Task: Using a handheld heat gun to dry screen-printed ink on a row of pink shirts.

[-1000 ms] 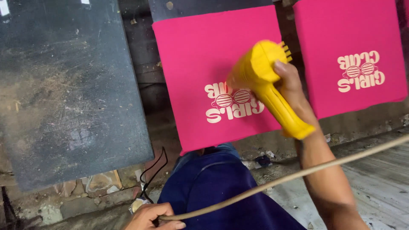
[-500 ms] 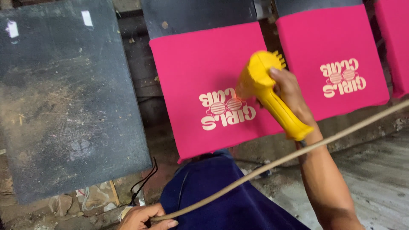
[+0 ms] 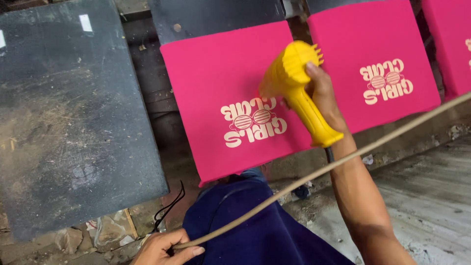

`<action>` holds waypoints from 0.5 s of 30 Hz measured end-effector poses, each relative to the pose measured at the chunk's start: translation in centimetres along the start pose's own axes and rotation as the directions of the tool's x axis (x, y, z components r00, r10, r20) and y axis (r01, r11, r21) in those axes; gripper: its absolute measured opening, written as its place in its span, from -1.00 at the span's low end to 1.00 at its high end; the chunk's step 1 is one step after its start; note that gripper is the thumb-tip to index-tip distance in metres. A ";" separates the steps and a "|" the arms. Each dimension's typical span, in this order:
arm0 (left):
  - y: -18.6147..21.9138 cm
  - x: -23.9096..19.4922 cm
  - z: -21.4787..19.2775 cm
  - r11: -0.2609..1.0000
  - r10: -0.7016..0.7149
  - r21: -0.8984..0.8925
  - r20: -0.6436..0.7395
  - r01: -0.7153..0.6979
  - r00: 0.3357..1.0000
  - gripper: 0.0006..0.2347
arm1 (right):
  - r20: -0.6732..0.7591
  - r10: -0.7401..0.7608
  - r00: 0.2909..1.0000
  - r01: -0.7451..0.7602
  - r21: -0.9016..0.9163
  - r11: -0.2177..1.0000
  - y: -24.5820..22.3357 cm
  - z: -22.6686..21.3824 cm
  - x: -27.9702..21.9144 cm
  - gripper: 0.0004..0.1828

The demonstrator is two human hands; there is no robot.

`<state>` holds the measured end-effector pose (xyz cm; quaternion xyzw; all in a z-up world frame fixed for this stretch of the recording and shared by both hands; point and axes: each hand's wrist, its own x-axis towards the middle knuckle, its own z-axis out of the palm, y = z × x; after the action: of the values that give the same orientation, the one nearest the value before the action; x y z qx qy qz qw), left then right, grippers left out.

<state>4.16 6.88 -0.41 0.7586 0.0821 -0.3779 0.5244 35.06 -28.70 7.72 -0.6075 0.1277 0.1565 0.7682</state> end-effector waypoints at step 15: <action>0.3 -0.3 0.7 0.970 -0.214 0.108 -0.062 0.220 0.975 -0.57 | -0.086 -0.002 0.996 -0.001 -0.042 0.999 -0.3 -3.5 -0.5 -0.44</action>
<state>3.74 6.23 -0.15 0.7830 0.1559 -0.4179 0.4335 34.66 -32.23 7.39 -0.6296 0.1571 0.1328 0.7492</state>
